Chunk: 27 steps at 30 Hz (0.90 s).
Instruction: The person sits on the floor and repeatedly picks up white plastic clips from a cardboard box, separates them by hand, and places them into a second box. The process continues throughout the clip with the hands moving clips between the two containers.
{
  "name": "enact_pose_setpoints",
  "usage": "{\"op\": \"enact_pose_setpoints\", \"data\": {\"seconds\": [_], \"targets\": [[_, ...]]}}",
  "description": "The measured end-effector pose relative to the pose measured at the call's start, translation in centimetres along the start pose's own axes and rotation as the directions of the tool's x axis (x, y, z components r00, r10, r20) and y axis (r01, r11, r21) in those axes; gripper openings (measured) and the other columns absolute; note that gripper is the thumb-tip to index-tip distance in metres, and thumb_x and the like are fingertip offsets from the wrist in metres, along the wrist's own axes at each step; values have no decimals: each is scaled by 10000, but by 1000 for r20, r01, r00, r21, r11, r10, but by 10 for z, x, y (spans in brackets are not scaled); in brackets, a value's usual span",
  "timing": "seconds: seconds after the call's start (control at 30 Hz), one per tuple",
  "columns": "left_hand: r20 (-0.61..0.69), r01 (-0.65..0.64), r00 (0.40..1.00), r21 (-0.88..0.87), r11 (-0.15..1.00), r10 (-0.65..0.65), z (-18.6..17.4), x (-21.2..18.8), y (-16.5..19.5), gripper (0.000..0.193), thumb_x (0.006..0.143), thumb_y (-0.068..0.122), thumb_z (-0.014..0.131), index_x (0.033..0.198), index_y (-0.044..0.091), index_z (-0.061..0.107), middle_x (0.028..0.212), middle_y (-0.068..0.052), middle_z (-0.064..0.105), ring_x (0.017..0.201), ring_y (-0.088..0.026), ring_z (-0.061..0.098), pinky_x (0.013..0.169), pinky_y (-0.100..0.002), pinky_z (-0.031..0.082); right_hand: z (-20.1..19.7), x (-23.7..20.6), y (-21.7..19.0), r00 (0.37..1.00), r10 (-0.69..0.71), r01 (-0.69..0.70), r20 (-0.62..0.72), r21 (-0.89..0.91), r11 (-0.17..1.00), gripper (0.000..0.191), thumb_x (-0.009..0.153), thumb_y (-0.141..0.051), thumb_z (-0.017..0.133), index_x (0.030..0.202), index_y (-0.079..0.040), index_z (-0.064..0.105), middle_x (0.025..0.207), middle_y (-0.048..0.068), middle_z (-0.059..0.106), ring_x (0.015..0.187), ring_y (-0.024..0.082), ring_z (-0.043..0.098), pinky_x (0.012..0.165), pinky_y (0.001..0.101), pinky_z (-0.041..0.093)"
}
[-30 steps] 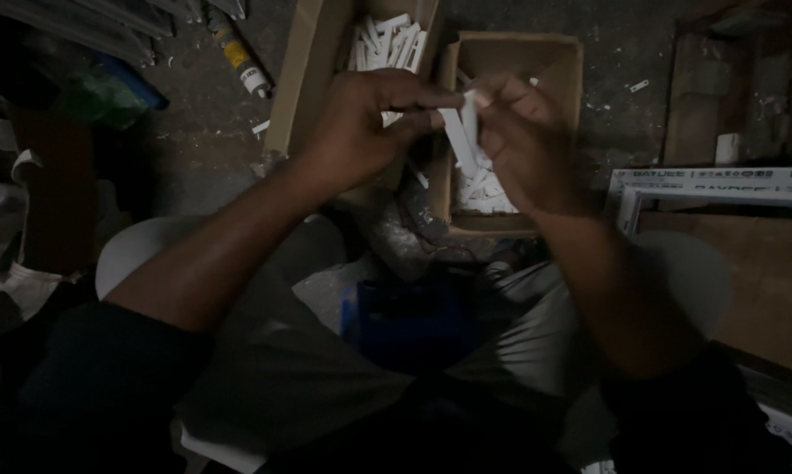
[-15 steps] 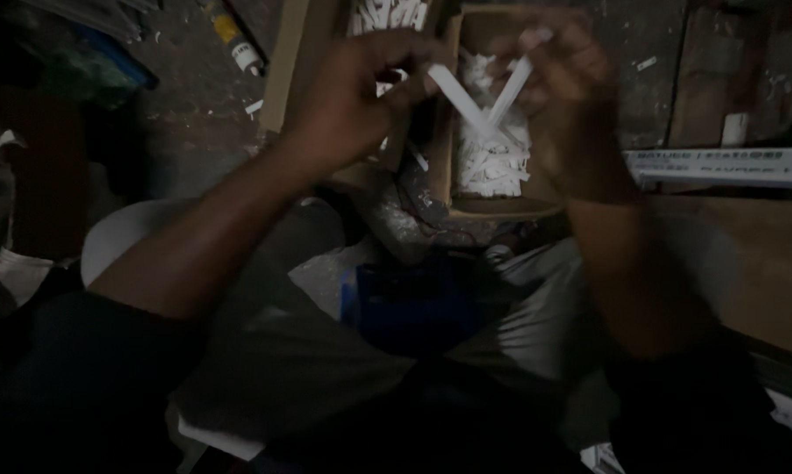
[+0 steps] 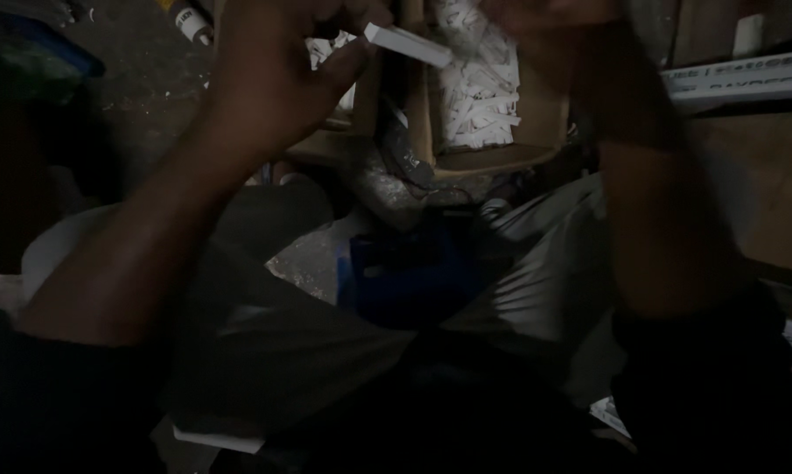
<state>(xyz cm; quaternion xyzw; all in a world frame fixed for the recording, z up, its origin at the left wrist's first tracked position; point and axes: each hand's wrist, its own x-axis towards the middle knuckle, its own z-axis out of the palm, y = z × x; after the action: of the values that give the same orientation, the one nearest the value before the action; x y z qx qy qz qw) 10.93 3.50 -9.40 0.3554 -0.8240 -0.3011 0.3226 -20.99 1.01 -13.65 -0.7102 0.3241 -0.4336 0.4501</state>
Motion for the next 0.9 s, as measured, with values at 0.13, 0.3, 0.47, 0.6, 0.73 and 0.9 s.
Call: {"op": "enact_pose_setpoints", "data": {"seconds": [0.13,0.3,0.47,0.6,0.73,0.9], "targets": [[-25,-81,997,-69,994,79,6,-3,-3,204,1087,-46,708,1260,-11,606,1261,-150,668,1237,-266,714,1063,-392,620,18,7,2,935,-135,200,328,-174,964,192,1149,-161,741,1254,-9,688,1174,143,742,1052,206,749,875,317,630],[-41,-73,997,-170,983,67,10,-9,-19,302,1135,-13,680,1395,-12,527,1365,-171,629,1336,-302,668,1124,-441,593,1,10,-11,914,7,186,405,-435,881,252,1025,-188,809,1147,14,720,1048,183,744,904,265,735,744,374,596],[138,71,984,294,953,-116,1,-14,-60,325,1055,162,785,1320,10,671,1221,-180,712,1087,-320,729,870,-465,610,-17,-6,-6,854,352,92,384,-776,625,413,928,-322,839,1243,-65,767,984,168,768,793,283,730,682,435,582],[471,-9,551,829,560,-689,19,-14,-100,251,1091,262,662,1172,46,763,1055,-207,768,869,-330,767,724,-485,639,-17,-6,3,895,265,102,358,-743,661,404,1014,-352,785,1276,-47,751,1061,161,770,844,279,735,695,433,592],[472,-145,562,865,480,-680,45,-5,-129,307,962,312,715,1190,110,742,1124,-167,726,971,-343,714,780,-515,598,-12,2,-11,916,122,184,382,-671,718,371,1041,-322,743,1302,-58,752,1086,149,770,841,265,732,713,423,591],[516,-233,472,855,463,-715,98,-1,-138,295,964,315,729,1180,116,754,1105,-161,733,951,-336,717,770,-508,600,-2,1,-15,854,377,53,359,-780,624,294,1028,-262,655,1267,-108,727,1025,120,762,758,277,731,660,469,585]]}}
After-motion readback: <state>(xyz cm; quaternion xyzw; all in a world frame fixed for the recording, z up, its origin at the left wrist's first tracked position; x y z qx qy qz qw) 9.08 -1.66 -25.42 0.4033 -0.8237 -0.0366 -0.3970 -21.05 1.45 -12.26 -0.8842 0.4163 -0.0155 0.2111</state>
